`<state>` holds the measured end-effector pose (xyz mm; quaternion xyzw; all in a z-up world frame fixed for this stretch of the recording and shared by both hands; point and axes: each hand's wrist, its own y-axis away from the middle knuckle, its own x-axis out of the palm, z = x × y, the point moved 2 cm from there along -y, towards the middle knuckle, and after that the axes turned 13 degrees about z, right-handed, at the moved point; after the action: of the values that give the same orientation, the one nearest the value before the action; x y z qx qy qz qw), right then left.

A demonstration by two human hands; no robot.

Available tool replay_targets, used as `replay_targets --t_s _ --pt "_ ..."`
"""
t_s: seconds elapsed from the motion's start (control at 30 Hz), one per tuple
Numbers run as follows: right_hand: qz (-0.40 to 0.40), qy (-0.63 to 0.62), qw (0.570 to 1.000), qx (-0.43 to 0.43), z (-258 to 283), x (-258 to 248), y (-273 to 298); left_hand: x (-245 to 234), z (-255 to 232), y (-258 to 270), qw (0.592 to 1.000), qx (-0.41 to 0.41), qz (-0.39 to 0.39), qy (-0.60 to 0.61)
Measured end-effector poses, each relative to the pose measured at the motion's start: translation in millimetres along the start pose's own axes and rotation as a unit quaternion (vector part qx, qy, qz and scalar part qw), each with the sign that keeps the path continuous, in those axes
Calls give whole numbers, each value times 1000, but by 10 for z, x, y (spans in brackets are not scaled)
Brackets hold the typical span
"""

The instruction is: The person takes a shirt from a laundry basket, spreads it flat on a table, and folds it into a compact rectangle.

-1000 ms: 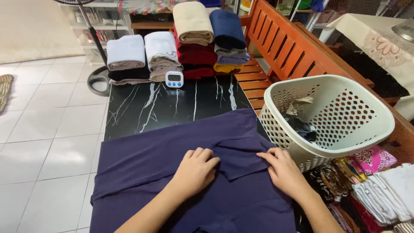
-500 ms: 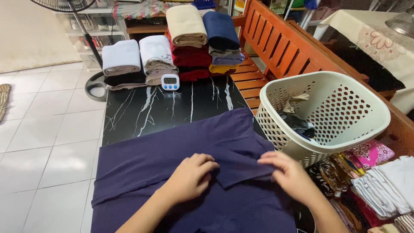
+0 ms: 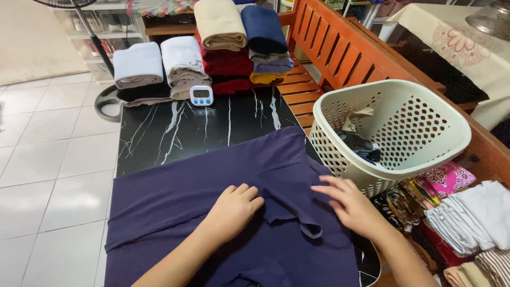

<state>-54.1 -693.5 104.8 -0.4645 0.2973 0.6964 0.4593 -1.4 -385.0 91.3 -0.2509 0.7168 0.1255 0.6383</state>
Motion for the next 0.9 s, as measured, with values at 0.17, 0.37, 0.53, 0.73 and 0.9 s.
replay_targets --t_s 0.17,0.37,0.53,0.73,0.9 --pt "21 65 994 -80 170 80 -137 3 68 -28 999 23 -14 17" --pt "84 -109 987 -82 -373 36 -500 360 677 -137 946 -20 -75 314" --pt "33 -532 842 82 -743 84 -1218 334 1047 -220 696 -221 -69 679" --pt "1 -454 871 188 -378 291 -1489 72 889 -179 653 -370 -48 660" --pt "-132 -108 978 122 -94 123 -1394 375 1017 -157 771 -246 -50 585"
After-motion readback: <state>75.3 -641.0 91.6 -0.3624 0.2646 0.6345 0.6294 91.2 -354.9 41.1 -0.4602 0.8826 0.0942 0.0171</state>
